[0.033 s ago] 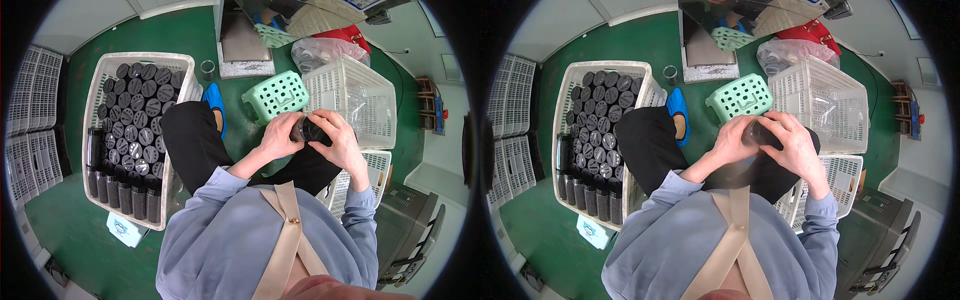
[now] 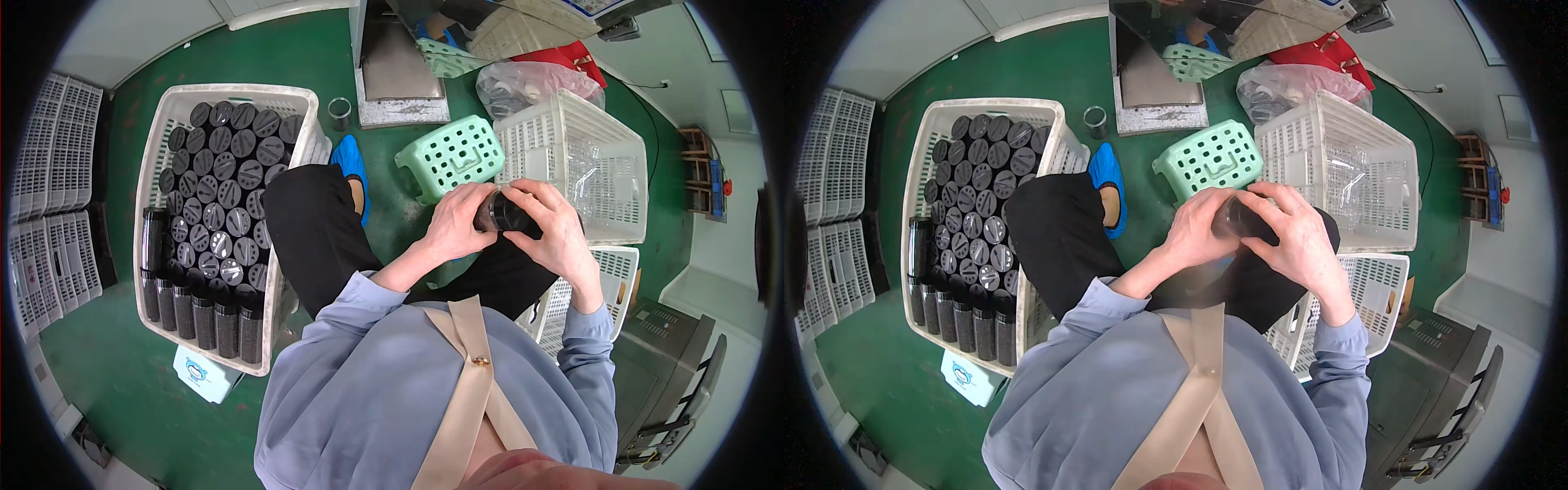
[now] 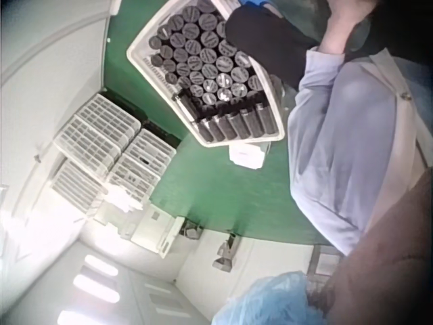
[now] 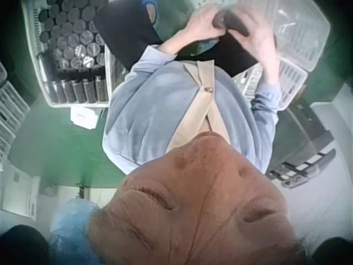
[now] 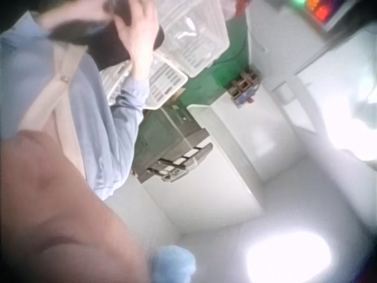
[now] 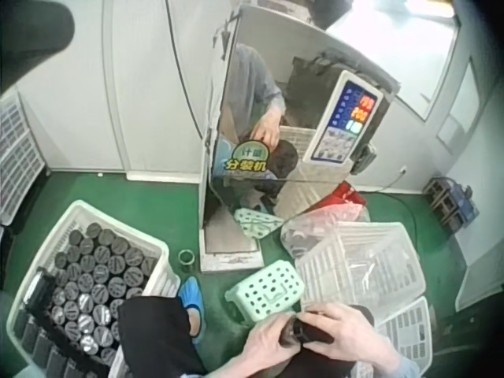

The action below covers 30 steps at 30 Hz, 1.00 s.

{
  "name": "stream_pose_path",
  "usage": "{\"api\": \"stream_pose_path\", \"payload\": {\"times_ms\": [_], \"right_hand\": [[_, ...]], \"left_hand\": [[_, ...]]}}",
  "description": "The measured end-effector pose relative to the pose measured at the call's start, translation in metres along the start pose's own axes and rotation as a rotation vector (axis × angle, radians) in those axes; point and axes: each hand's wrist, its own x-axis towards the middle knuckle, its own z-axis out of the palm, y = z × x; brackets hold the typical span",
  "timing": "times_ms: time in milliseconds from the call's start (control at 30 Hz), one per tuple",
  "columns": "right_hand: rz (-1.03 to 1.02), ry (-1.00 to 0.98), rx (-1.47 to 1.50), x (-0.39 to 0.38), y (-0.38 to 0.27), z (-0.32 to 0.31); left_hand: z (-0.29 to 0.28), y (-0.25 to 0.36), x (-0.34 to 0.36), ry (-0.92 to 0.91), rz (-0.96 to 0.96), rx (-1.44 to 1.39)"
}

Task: Sorting and packing black cylindrical industrial components into plastic crates after weighing.

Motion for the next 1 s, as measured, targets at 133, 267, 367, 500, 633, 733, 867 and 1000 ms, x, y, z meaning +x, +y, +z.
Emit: {"api": "stream_pose_path", "payload": {"times_ms": [133, 267, 367, 500, 633, 733, 867, 1000], "right_hand": [[-0.014, -0.005, 0.021, 0.001, 0.001, 0.004], [-0.006, 0.008, 0.065, 0.001, 0.002, 0.008], [0.156, -0.032, 0.083, -0.003, 0.004, 0.014], [0.395, -0.101, -0.006, 0.002, -0.009, 0.019], [-0.142, 0.196, 0.0, 0.0, 0.005, 0.029], [-0.245, 0.258, 0.172, -0.002, 0.015, 0.054], [0.096, 0.549, 0.285, 0.008, 0.008, 0.1], [0.1, 0.45, 0.279, 0.013, 0.007, 0.092]], "left_hand": [[-0.001, -0.002, -0.002, -0.012, 0.0, -0.01], [0.006, -0.009, -0.005, 0.033, 0.019, -0.039], [0.008, -0.011, -0.009, 0.015, 0.011, -0.046], [0.007, -0.011, -0.011, -0.016, 0.015, -0.019], [0.006, -0.008, -0.003, -0.063, 0.042, -0.153], [0.001, -0.001, -0.002, -0.24, 0.054, -0.318], [0.014, -0.013, -0.011, -0.008, 0.076, -0.086], [0.008, -0.011, -0.008, 0.104, 0.085, 0.041]]}}
